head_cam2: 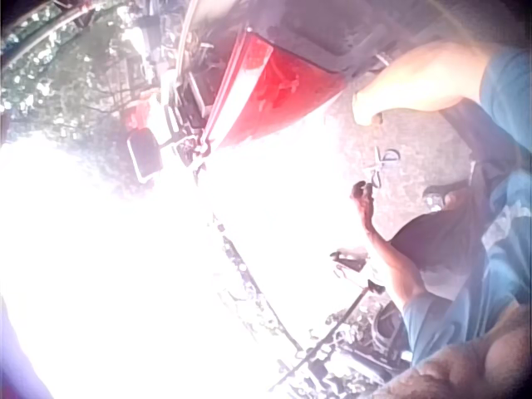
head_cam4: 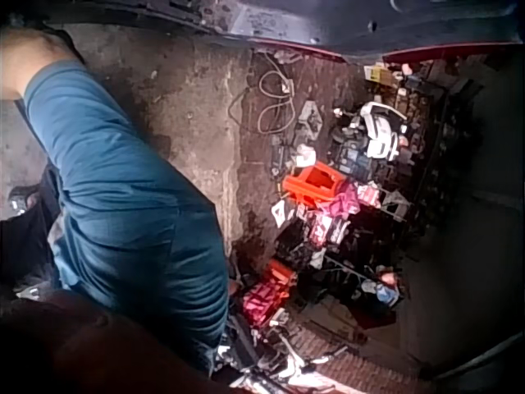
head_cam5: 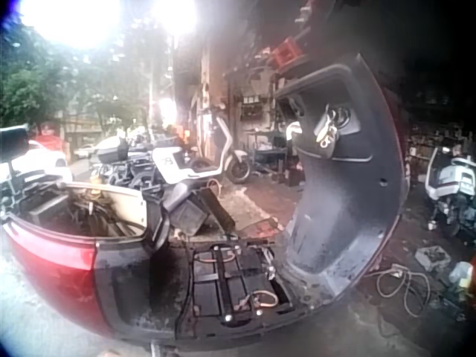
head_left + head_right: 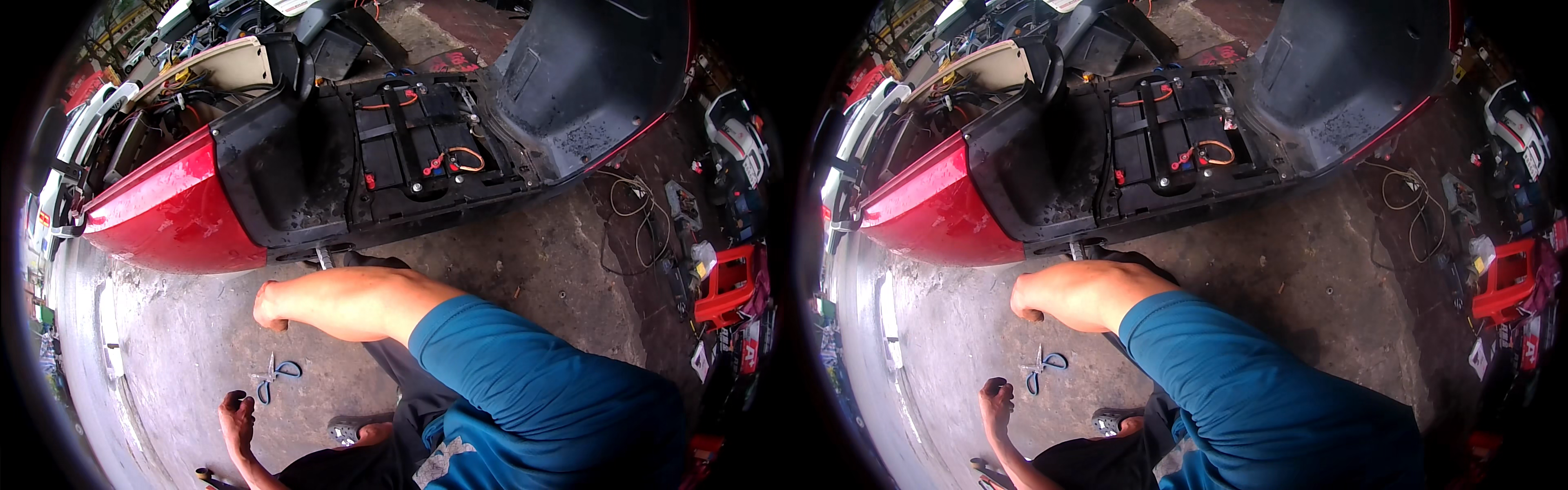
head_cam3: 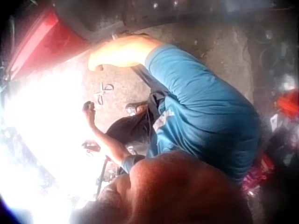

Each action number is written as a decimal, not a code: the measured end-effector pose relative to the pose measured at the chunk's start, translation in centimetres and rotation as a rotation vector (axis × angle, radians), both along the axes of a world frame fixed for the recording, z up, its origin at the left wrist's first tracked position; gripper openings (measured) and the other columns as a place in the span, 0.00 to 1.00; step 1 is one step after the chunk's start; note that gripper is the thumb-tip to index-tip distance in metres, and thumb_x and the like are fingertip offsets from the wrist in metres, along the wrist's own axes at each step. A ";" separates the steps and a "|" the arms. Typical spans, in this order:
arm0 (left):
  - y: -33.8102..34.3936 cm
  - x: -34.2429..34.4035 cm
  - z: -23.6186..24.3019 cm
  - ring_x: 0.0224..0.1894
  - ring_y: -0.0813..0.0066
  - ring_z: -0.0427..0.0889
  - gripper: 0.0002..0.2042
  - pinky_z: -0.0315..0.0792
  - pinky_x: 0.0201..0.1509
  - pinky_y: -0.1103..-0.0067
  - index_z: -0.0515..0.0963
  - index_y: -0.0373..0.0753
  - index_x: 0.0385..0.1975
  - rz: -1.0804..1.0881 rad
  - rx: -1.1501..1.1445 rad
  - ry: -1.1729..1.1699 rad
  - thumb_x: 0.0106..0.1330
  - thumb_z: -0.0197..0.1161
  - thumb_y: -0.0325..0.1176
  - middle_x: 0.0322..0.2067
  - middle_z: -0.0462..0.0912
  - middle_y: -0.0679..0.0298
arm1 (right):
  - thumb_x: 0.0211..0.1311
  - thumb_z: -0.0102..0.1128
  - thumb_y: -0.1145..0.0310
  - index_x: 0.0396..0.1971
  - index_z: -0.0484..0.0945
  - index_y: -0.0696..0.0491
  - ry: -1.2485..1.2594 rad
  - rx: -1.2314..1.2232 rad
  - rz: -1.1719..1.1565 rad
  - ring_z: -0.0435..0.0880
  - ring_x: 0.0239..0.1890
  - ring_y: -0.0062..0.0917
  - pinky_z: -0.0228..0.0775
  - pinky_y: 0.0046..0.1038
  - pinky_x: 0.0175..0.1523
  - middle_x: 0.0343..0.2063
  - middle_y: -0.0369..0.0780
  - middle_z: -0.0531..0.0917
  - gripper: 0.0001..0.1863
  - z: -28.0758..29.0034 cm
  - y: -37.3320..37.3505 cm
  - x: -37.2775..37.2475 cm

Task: The person holds a roll of tape, connects and wraps wires inside the battery compartment of a moped by hand, and picks up metal rods from the floor.

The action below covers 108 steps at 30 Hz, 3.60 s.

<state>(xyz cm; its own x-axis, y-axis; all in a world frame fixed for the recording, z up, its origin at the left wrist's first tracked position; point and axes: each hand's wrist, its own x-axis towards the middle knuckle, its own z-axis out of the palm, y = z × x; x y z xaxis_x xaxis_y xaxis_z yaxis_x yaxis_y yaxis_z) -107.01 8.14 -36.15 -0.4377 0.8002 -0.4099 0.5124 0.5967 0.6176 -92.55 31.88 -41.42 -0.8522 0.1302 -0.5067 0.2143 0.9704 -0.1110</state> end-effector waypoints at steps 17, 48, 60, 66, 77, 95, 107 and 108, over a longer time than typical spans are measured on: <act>0.2 0.7 0.5 0.18 0.78 0.68 0.16 0.64 0.22 0.80 0.73 0.28 0.41 0.024 0.001 -0.011 0.56 0.58 0.32 0.20 0.74 0.64 | 0.49 0.58 0.65 0.42 0.82 0.47 0.024 -0.057 -0.035 0.81 0.46 0.29 0.74 0.40 0.41 0.43 0.36 0.82 0.17 0.6 0.0 0.4; 0.3 0.7 0.5 0.19 0.78 0.69 0.17 0.65 0.23 0.79 0.73 0.28 0.42 0.011 -0.003 0.005 0.56 0.57 0.32 0.21 0.74 0.64 | 0.52 0.51 0.60 0.32 0.81 0.49 -0.035 0.041 0.086 0.77 0.26 0.26 0.63 0.37 0.19 0.28 0.35 0.80 0.13 -0.1 0.3 -0.1; 0.2 0.4 0.3 0.19 0.79 0.69 0.15 0.64 0.22 0.80 0.73 0.29 0.41 0.012 0.013 -0.031 0.57 0.58 0.31 0.20 0.74 0.65 | 0.50 0.55 0.60 0.36 0.82 0.48 0.012 0.008 0.022 0.80 0.34 0.25 0.70 0.37 0.25 0.35 0.35 0.82 0.15 -0.7 0.3 -0.2; 0.0 0.4 0.5 0.19 0.79 0.69 0.16 0.64 0.22 0.80 0.73 0.29 0.42 0.015 0.006 -0.024 0.57 0.58 0.32 0.21 0.74 0.65 | 0.50 0.56 0.60 0.38 0.82 0.48 -0.015 0.026 0.020 0.81 0.36 0.26 0.72 0.37 0.29 0.37 0.35 0.82 0.16 0.4 -0.1 0.0; 0.2 0.6 0.5 0.21 0.78 0.70 0.16 0.65 0.23 0.79 0.73 0.28 0.41 0.019 0.002 -0.005 0.56 0.58 0.32 0.22 0.75 0.64 | 0.56 0.48 0.62 0.32 0.80 0.51 -0.087 0.106 0.253 0.78 0.25 0.26 0.63 0.38 0.16 0.30 0.37 0.80 0.13 -0.5 0.4 -0.4; 0.5 0.0 -0.1 0.20 0.77 0.70 0.16 0.66 0.23 0.79 0.73 0.29 0.41 -0.009 0.017 -0.020 0.56 0.58 0.32 0.22 0.75 0.63 | 0.50 0.54 0.66 0.34 0.82 0.50 0.040 -0.029 0.016 0.82 0.35 0.27 0.73 0.36 0.32 0.34 0.38 0.83 0.12 1.9 0.2 1.5; 0.4 0.8 0.9 0.20 0.76 0.71 0.16 0.68 0.23 0.78 0.74 0.27 0.39 -0.034 0.050 0.025 0.55 0.58 0.32 0.20 0.75 0.61 | 0.52 0.61 0.65 0.30 0.78 0.52 1.076 0.204 -0.864 0.78 0.37 0.37 0.70 0.37 0.41 0.29 0.40 0.77 0.08 7.7 1.7 31.1; 0.6 0.9 1.0 0.20 0.76 0.72 0.16 0.68 0.24 0.78 0.74 0.27 0.39 -0.046 0.044 0.025 0.55 0.58 0.32 0.20 0.75 0.61 | 0.52 0.61 0.67 0.29 0.78 0.53 1.072 0.239 -0.976 0.78 0.36 0.37 0.70 0.37 0.40 0.28 0.40 0.77 0.07 6.8 1.7 33.1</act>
